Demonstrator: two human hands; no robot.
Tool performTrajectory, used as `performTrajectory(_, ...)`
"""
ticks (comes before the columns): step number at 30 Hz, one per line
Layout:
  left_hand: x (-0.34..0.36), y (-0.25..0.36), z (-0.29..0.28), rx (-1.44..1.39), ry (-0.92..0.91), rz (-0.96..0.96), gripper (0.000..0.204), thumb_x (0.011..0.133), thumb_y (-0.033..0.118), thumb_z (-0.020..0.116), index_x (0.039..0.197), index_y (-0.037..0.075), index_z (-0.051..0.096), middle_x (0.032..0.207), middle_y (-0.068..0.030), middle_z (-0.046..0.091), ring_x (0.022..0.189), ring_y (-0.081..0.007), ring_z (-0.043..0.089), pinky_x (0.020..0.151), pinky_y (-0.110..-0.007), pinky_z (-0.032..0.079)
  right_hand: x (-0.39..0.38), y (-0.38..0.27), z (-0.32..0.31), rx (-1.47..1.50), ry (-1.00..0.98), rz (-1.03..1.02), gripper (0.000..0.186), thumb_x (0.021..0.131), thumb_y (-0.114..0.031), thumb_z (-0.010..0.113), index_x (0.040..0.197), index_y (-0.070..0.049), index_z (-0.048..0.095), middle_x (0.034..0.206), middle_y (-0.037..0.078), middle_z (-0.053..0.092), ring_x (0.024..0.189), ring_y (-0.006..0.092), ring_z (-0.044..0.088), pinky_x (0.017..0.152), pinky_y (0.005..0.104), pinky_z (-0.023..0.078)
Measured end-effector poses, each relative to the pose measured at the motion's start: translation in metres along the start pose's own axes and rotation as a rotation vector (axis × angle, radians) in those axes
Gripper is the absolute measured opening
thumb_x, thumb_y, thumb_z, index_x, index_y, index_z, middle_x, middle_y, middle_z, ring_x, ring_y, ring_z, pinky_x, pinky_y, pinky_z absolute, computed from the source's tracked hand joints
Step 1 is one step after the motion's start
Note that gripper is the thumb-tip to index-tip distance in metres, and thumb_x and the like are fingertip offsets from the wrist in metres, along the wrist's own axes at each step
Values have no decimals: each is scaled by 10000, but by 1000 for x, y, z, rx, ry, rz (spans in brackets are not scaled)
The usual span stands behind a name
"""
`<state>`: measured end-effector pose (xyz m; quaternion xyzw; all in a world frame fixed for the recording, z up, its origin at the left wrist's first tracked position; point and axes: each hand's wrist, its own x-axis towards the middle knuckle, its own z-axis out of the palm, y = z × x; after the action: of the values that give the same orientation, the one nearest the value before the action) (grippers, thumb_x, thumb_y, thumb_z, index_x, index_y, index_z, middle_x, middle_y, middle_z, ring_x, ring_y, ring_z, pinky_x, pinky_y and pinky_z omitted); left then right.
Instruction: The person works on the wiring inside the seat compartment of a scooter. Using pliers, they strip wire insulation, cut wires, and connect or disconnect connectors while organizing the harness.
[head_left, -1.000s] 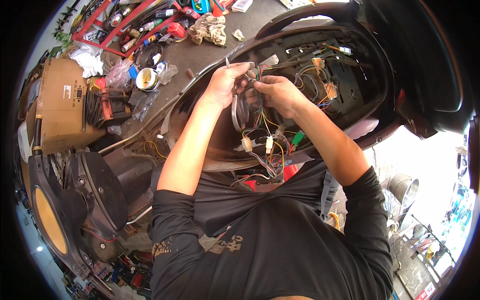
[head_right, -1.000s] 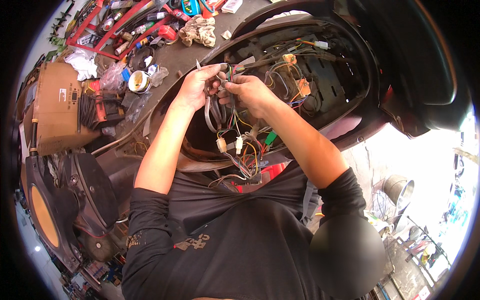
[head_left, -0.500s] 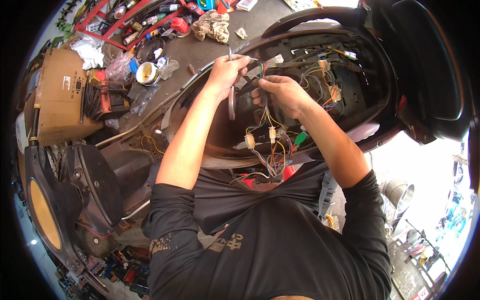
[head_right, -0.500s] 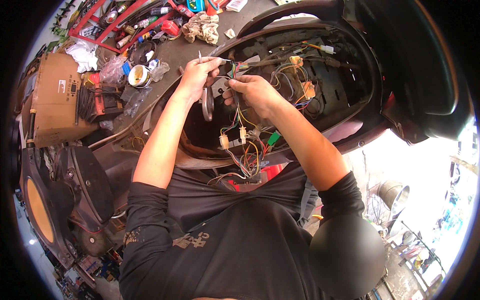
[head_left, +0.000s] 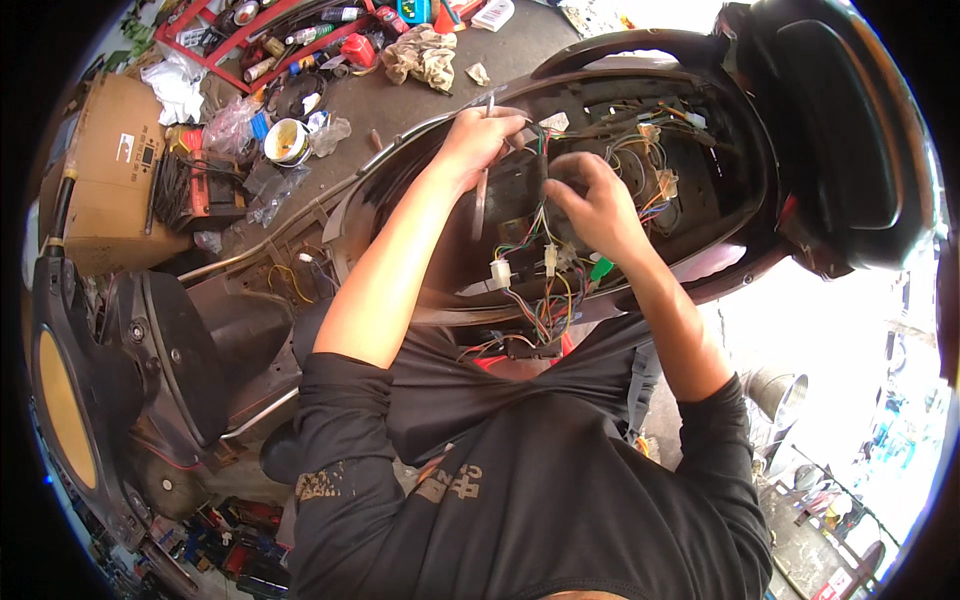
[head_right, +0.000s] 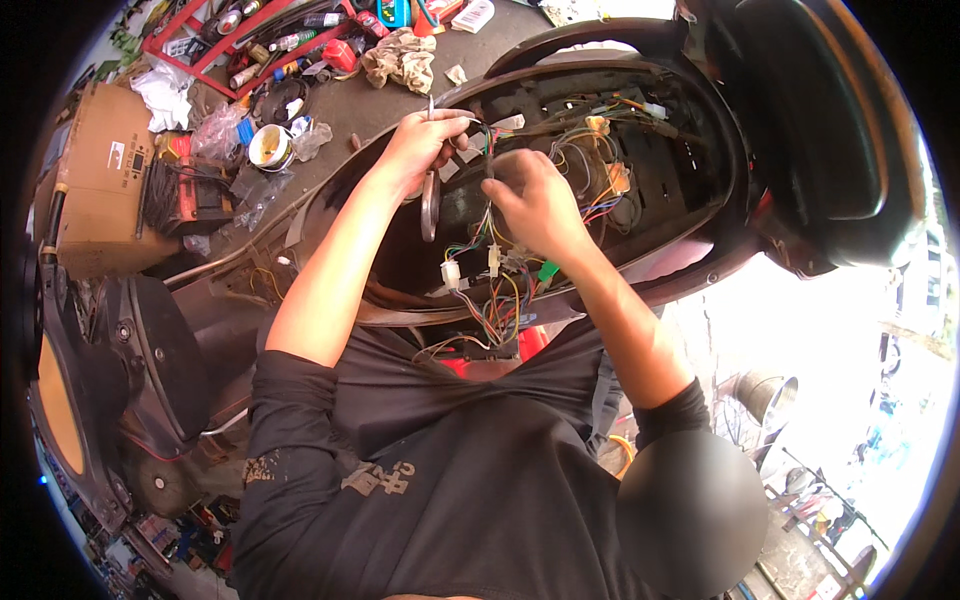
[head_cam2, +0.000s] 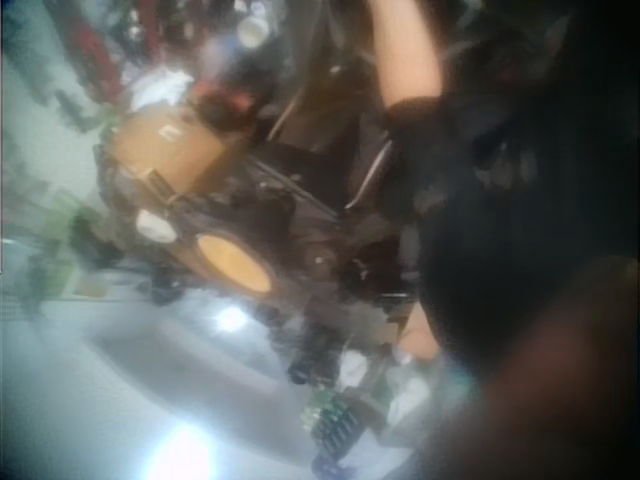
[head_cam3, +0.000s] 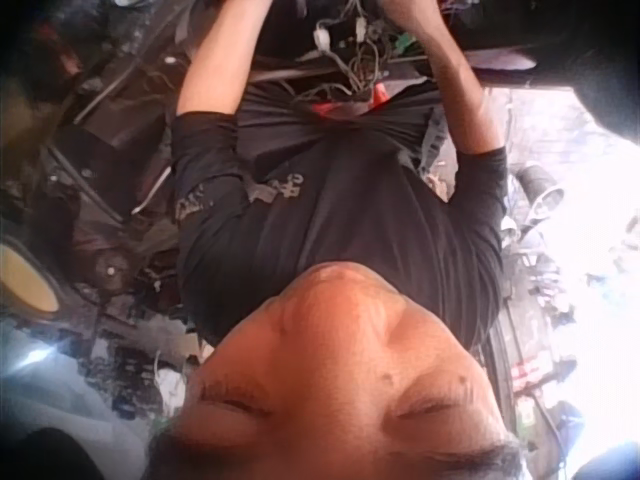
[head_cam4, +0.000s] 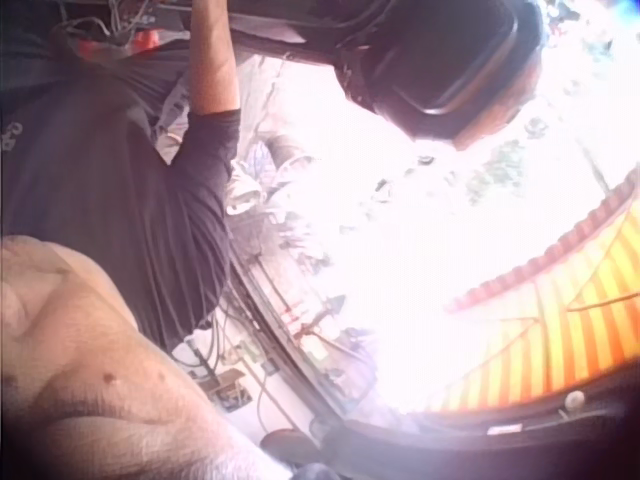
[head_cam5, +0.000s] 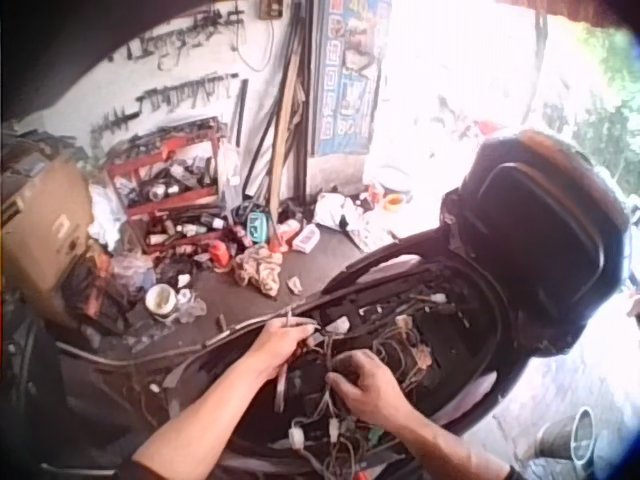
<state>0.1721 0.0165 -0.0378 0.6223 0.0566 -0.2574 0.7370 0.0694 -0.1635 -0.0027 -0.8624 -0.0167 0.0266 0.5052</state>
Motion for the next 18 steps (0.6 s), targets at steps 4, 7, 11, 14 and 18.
performTrajectory(4, 6, -5, -5, 50, -34, 37, 220, 938, 166, 642, 1120, 55, 697, 766, 6, 675, 599, -47, 504, 517, -200, 353, -21, -31, 3, -383, 57, -362, 175, 793, -163, 754, 917, -83, 660, 880, 103, 616, 841, 330, 630, 756, 412, 529)
performTrajectory(7, 2, 2, 0, 29, -42, 22, 216, 938, 159, 637, 1115, 49, 694, 765, -1, 676, 594, -49, 506, 507, -205, 352, -30, -34, 17, -703, -119, -475, 168, 756, -153, 738, 859, -79, 627, 852, 73, 648, 843, 278, 645, 702, 387, 532)
performTrajectory(11, -1, 4, 1, -6, -46, 24, 172, 931, 153, 633, 1064, 53, 679, 752, -15, 673, 585, -46, 505, 488, -200, 329, -36, -23, 38, -978, -297, -388, 156, 720, -100, 696, 863, -73, 639, 881, 63, 685, 863, 244, 639, 731, 370, 495)
performTrajectory(14, 2, 1, -1, 49, -33, 36, 163, 925, 162, 639, 1038, 54, 686, 727, -13, 661, 565, -49, 499, 473, -204, 317, -34, -27, 37, -1012, -337, -435, 135, 731, -112, 687, 857, -91, 642, 832, 31, 672, 871, 222, 610, 760, 348, 432)
performTrajectory(18, 9, -7, -5, 103, 6, 56, 172, 857, 153, 657, 710, 65, 673, 602, 5, 570, 482, -55, 425, 450, -248, 278, -42, -32, 34, -712, -80, -634, 80, 768, -86, 665, 835, -107, 627, 762, 23, 611, 806, 225, 588, 724, 352, 442)
